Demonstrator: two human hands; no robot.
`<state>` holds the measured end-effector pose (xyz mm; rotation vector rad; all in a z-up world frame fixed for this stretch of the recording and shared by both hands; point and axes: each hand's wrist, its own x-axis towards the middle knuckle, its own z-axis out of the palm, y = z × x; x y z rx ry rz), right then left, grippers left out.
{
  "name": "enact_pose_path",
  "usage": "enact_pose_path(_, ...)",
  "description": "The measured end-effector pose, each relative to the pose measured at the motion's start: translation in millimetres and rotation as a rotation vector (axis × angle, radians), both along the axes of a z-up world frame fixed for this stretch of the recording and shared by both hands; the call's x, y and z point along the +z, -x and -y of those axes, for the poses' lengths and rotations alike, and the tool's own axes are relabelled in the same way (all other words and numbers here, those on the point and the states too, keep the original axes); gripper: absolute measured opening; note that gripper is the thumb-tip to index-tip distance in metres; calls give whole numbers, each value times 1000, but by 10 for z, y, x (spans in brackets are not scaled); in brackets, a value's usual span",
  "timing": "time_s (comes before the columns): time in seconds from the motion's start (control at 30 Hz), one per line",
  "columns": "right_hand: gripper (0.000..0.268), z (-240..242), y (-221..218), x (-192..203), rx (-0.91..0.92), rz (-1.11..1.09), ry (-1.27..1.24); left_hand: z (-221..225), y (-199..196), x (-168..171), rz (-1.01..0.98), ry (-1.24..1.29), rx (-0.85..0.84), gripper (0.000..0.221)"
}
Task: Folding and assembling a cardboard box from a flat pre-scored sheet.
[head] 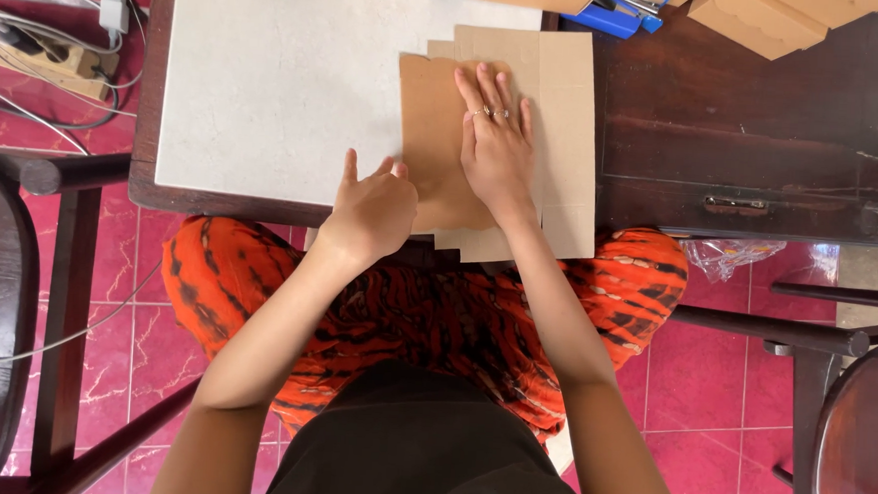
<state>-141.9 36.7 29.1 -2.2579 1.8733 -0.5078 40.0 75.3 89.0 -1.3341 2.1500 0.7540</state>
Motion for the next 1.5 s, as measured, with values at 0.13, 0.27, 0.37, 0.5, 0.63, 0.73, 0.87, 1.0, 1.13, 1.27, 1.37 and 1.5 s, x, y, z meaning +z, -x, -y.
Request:
enact_pose_path(0.13,51,-20,-16,43,-16,-17,-30,-98,48,27,43,41,-29,43)
enact_pose_path(0.27,52,-7,4,15,-18,-16,-33,-95,29,82,36,7,-66,39)
enact_pose_path(0.37,52,11,-1,-6,-18,-36,-31,-47,-55,27,-30,7,-7,50)
enact_pose_path(0.5,52,6,2,-4,-18,-63,-28,90,-92,115,-117,-58,117,66)
enact_pose_path(0.63,51,-18,-12,6,-10,-82,-17,241,-22,-95,-151,71,199,65)
enact_pose_path(0.73,59,-83,-31,90,123,92,124,401,3,-215,-239,218,303,62)
enact_pose_path(0.87,51,-78,-70,60,290,-4,172,525,87,-445,-237,428,355,61)
enact_pose_path(1.0,50,-43,-109,99,205,-121,-32,533,281,-817,-78,647,418,68)
enact_pose_path(1.13,51,-17,-120,95,175,-110,-112,333,197,-883,-90,654,393,60)
enact_pose_path(1.27,51,-6,-103,129,183,-110,-68,91,-28,-717,-301,791,226,68)
enact_pose_path(1.37,51,-21,-120,155,199,-110,-94,-84,-97,-716,-393,809,206,74)
enact_pose_path(1.5,51,-18,-118,154,194,-108,-97,-214,-149,-649,-469,817,207,69)
